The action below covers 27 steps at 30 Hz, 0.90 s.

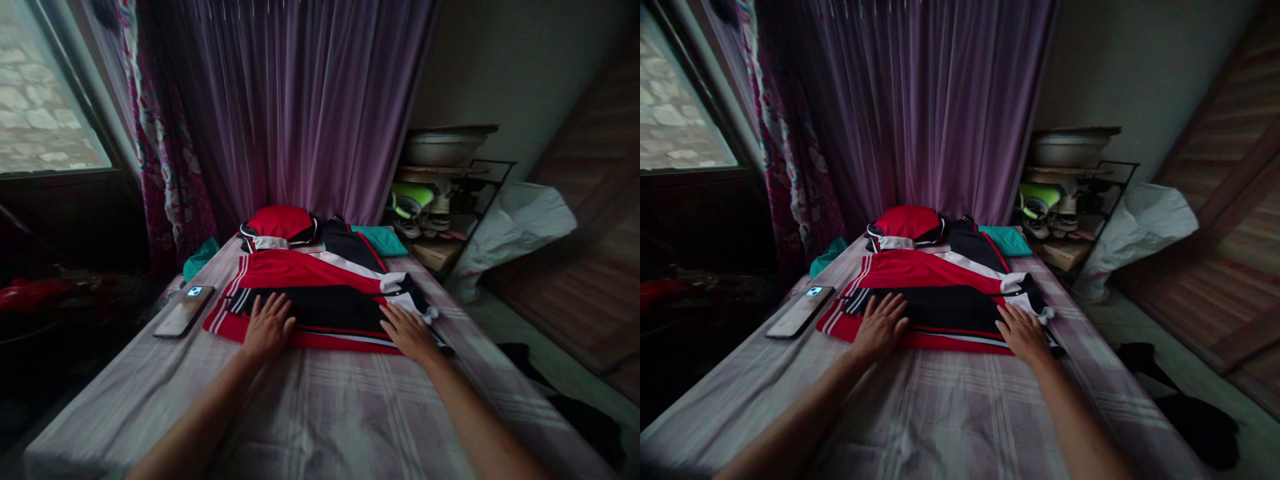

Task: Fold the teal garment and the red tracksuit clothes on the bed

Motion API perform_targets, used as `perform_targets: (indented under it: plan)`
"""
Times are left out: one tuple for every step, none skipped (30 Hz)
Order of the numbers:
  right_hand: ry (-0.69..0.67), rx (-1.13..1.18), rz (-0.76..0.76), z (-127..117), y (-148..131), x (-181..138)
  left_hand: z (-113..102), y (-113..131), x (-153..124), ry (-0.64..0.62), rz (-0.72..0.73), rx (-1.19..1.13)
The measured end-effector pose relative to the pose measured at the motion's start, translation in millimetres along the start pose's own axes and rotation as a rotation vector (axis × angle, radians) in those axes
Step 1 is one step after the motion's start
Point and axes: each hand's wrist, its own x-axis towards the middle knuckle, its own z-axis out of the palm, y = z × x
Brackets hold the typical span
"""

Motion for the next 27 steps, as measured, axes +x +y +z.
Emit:
perform_targets:
  plan:
    - [0.007, -0.002, -0.009, 1, 1, 0, 5, 10, 0, -0.029, 0.064, -0.042]
    - [0.011, -0.004, -0.014, 2, 2, -1, 10, 18, 0, -0.058, 0.105, -0.072]
    - [0.009, -0.006, -0.014, 2, 3, -1, 15, 21, 1, -0.084, 0.127, -0.091]
    - [0.004, -0.005, -0.009, 2, 3, -1, 18, 20, 1, -0.105, 0.13, -0.097]
    - [-0.003, -0.003, -0.002, 1, 3, -1, 19, 15, 1, -0.121, 0.117, -0.094]
    - [-0.01, 0.002, 0.005, 1, 3, -1, 19, 6, 0, -0.137, 0.096, -0.086]
    - [-0.014, 0.008, 0.009, 0, 3, -1, 17, -5, -1, -0.155, 0.075, -0.075]
    - [-0.017, 0.017, 0.012, -1, 3, -1, 13, -18, -4, -0.173, 0.058, -0.065]
    - [-0.021, 0.025, 0.013, -2, 2, 0, 9, -31, -6, -0.187, 0.049, -0.055]
    - [-0.026, 0.032, 0.017, -3, 1, 0, 5, -45, -10, -0.191, 0.051, -0.045]
    - [-0.033, 0.036, 0.022, -4, 1, 0, 2, -57, -13, -0.183, 0.061, -0.034]
    - [-0.041, 0.037, 0.028, -5, 0, 0, -1, -68, -17, -0.165, 0.071, -0.021]
    - [-0.048, 0.036, 0.035, -6, -1, 0, -2, -78, -20, -0.143, 0.073, -0.008]
    - [-0.055, 0.033, 0.04, -7, -2, 0, -2, -87, -23, -0.126, 0.064, 0.001]
    - [-0.061, 0.03, 0.041, -8, -3, -1, -2, -93, -24, -0.117, 0.043, 0.004]
    - [-0.064, 0.028, 0.04, -9, -4, -1, -1, -98, -24, -0.116, 0.013, -0.001]
    - [-0.069, 0.027, 0.039, -10, -4, -1, -1, -102, -23, -0.12, -0.025, -0.013]
    - [-0.08, 0.026, 0.043, -12, -5, -1, -2, -104, -20, -0.126, -0.065, -0.028]
    - [-0.096, 0.023, 0.052, -15, -6, 0, -4, -104, -16, -0.133, -0.103, -0.036]
    - [-0.11, 0.018, 0.06, -18, -9, 2, -7, -102, -10, -0.138, -0.136, -0.032]
    - [-0.118, 0.012, 0.066, -23, -13, 6, -11, -99, -4, -0.141, -0.16, -0.012]
    - [-0.116, 0.01, 0.068, -30, -19, 10, -15, -94, 4, -0.14, -0.17, 0.02]
    - [-0.101, 0.016, 0.062, -37, -27, 15, -19, -89, 11, -0.132, -0.164, 0.056]
    - [-0.073, 0.033, 0.046, -45, -39, 22, -22, -82, 18, -0.119, -0.143, 0.088]
    - [-0.044, 0.068, 0.024, -52, -53, 29, -22, -76, 23, -0.107, -0.116, 0.108]
    - [-0.023, 0.118, -0.002, -59, -70, 36, -21, -70, 28, -0.102, -0.09, 0.114]
    - [-0.016, 0.175, -0.045, -65, -89, 44, -17, -65, 31, -0.11, -0.073, 0.109]
